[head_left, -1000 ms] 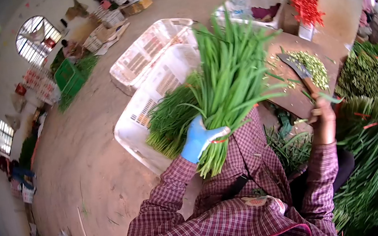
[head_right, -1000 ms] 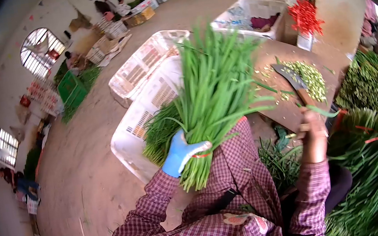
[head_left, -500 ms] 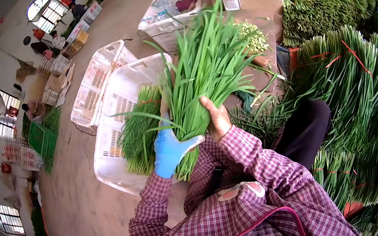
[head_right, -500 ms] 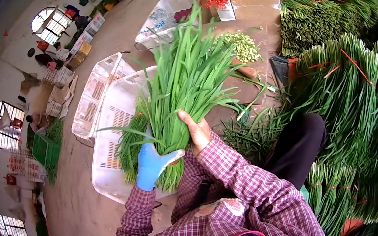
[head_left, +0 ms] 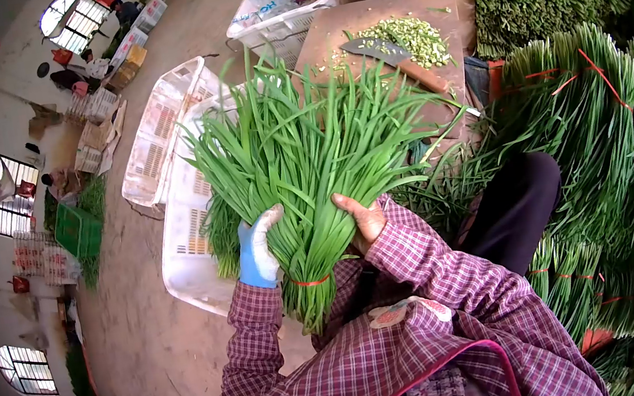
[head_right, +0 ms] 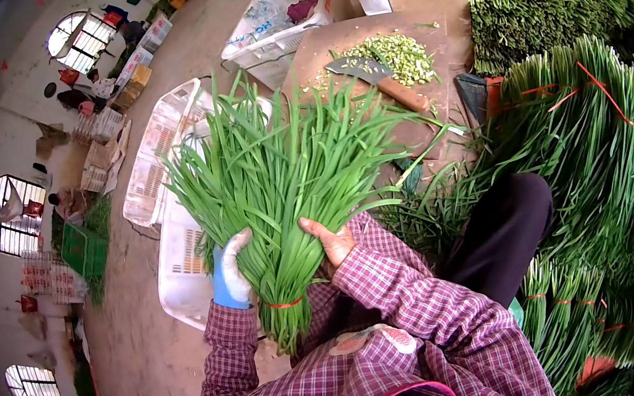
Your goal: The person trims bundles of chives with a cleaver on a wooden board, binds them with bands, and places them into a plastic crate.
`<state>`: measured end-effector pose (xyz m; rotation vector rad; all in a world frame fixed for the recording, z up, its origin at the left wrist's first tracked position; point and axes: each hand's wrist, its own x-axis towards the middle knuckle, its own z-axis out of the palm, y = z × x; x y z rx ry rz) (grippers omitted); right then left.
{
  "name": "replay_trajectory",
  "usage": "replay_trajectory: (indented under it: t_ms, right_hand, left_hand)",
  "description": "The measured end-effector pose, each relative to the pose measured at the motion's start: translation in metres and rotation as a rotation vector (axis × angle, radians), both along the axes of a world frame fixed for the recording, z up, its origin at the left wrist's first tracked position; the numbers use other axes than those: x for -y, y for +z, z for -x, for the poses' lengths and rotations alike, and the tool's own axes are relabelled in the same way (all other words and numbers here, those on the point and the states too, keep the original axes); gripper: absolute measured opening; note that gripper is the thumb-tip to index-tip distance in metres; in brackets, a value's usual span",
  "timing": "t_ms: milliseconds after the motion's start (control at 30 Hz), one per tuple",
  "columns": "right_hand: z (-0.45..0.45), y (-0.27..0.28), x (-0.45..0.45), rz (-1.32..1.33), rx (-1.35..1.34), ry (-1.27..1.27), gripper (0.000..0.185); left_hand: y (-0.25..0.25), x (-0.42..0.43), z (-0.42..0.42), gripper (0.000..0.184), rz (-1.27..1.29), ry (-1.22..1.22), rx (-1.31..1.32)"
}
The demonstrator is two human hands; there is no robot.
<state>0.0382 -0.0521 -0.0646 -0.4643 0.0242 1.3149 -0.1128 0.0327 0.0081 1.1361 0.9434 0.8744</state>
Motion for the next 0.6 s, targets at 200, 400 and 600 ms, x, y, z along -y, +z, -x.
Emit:
replay_trajectory:
  t_ms: [200, 400, 600]
  right_hand:
    - [-0.007, -0.02, 0.004, 0.109, -0.127, 0.12, 0.044]
    - [-0.006, -0.035, 0.0, 0.007, -0.008, 0.089, 0.044]
    - [-0.028, -0.015, 0.017, 0.078, 0.492, 0.158, 0.042]
  left_hand:
    - [-0.016, 0.016, 0.009, 0.037, -0.06, 0.042, 0.014]
    - [-0.002, 0.022, -0.001, 0.038, -0.012, 0.04, 0.018]
    - [0.003, 0.029, -0.003, 0.039, -0.095, 0.035, -0.012]
